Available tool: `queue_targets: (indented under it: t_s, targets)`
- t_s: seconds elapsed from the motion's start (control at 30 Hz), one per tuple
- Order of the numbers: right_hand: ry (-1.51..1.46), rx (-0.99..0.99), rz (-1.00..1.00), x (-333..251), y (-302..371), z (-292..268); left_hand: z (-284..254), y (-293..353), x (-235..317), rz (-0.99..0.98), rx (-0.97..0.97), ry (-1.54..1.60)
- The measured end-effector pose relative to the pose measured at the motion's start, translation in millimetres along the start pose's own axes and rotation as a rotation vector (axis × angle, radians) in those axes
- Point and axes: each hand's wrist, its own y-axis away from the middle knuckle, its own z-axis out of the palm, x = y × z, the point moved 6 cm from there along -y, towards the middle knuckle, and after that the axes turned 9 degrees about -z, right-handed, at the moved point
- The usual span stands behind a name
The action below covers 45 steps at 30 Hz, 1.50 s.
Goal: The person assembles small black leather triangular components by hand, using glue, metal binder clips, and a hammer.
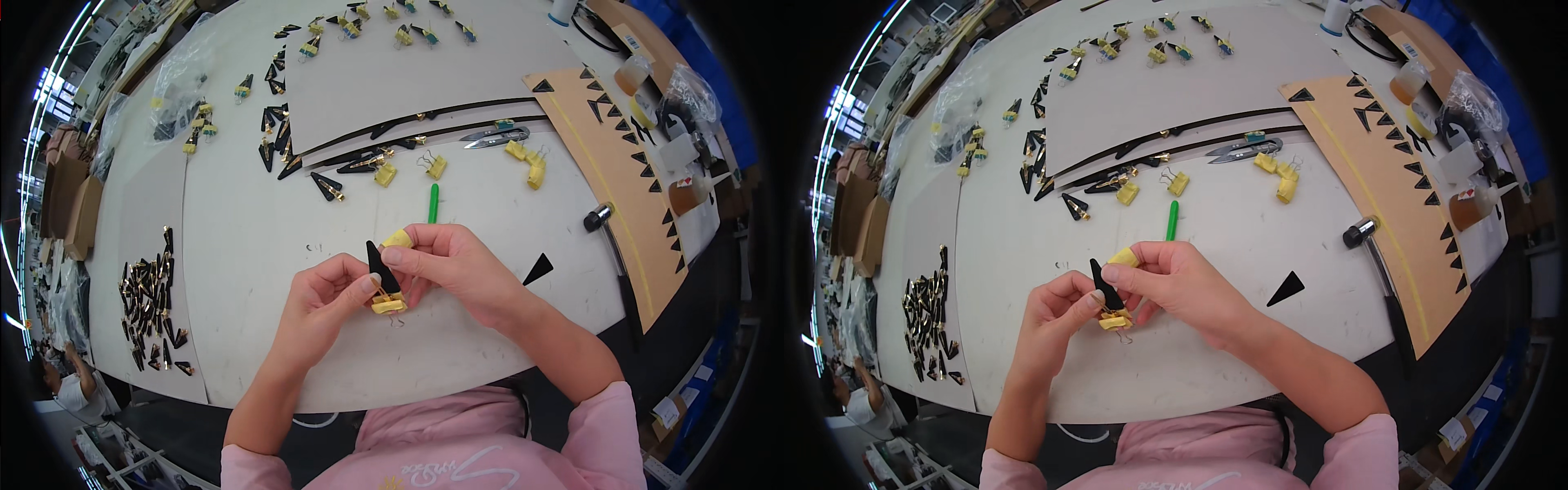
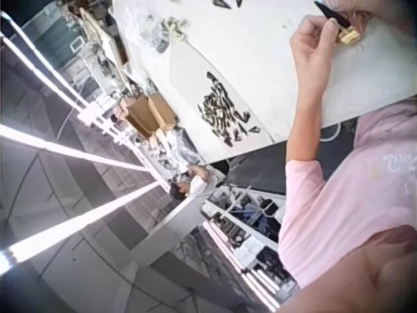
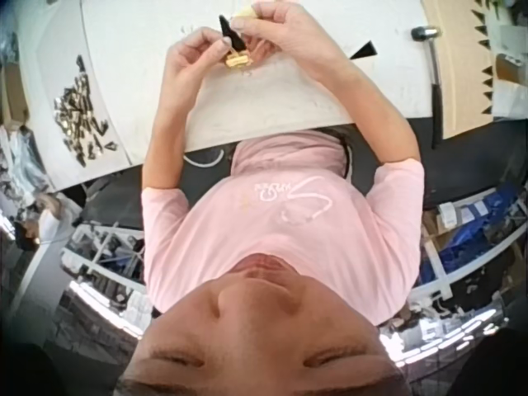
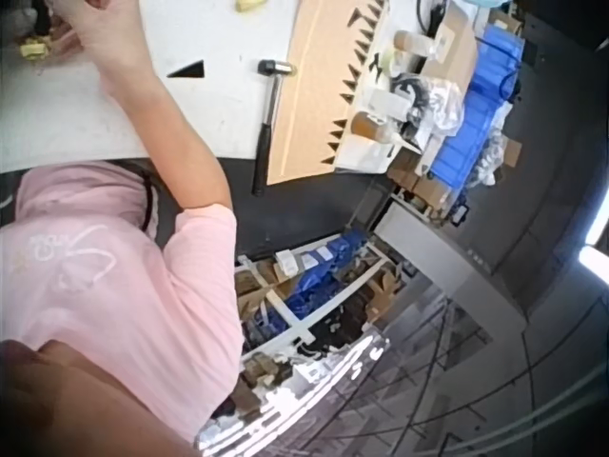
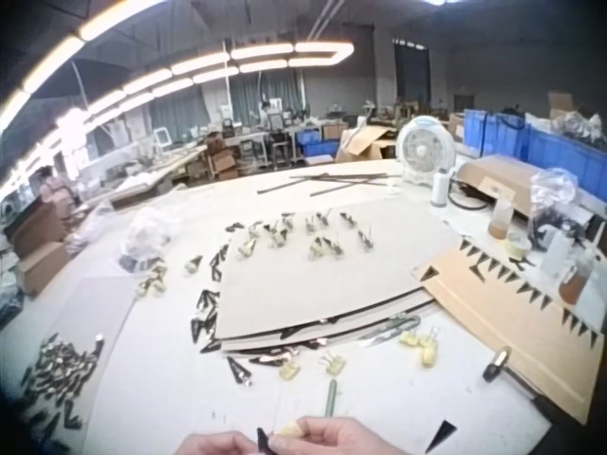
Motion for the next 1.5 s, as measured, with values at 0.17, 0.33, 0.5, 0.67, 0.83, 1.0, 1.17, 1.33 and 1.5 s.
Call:
queue_targets:
  t_s: [0.17, 0.33, 0.5, 0.67, 0.83, 1.0, 1.17, 1.33, 1.5]
  targets:
    - [-0.010, -0.022, -0.045, 5.7, -2.5, 0.5, 5.3, 2.3, 2.6, 0.079, -0.029, -0.176]
    - [-0.017, 0.030, -0.058, 0.5, -0.8, 2.4, 4.7, 0.9, 7.2, 0.050, 0.004, -0.066]
    - [0.133, 0.036, 0.001, 0.7, 7.1, -1.9, -2.3, 0.9, 0.5, 0.050, 0.041, -0.001]
    - [0.151, 0.025, -0.148, 5.9, 7.5, -1.4, -0.2, 1.4, 0.8, 0.078, 0.053, -0.028]
    - [0.193, 0.073, -0.158, 8.7, 4.1, 1.5, -6.0, -1.6, -2.8, 0.037, 0.112, -0.038]
    - [0.090, 0.024, -0.085, -0.6, 3.6, -1.2, -11.3, -2.5, -2.1, -0.004, 0.123, 0.122]
    - [0.232, -0.001, -0.165, 0.5, 8.7, 1.2, -6.6, -0.5, 3.8, 0.016, 0.162, 0.081]
    - [0.264, -0.017, -0.095, -2.2, 7.3, -2.9, -5.8, 0.8, 6.5, 0.076, 0.205, 0.027]
    - [0.232, 0.031, -0.183, -2.6, 6.7, -1.0, -3.4, 2.4, 7.1, 0.092, 0.186, -0.023]
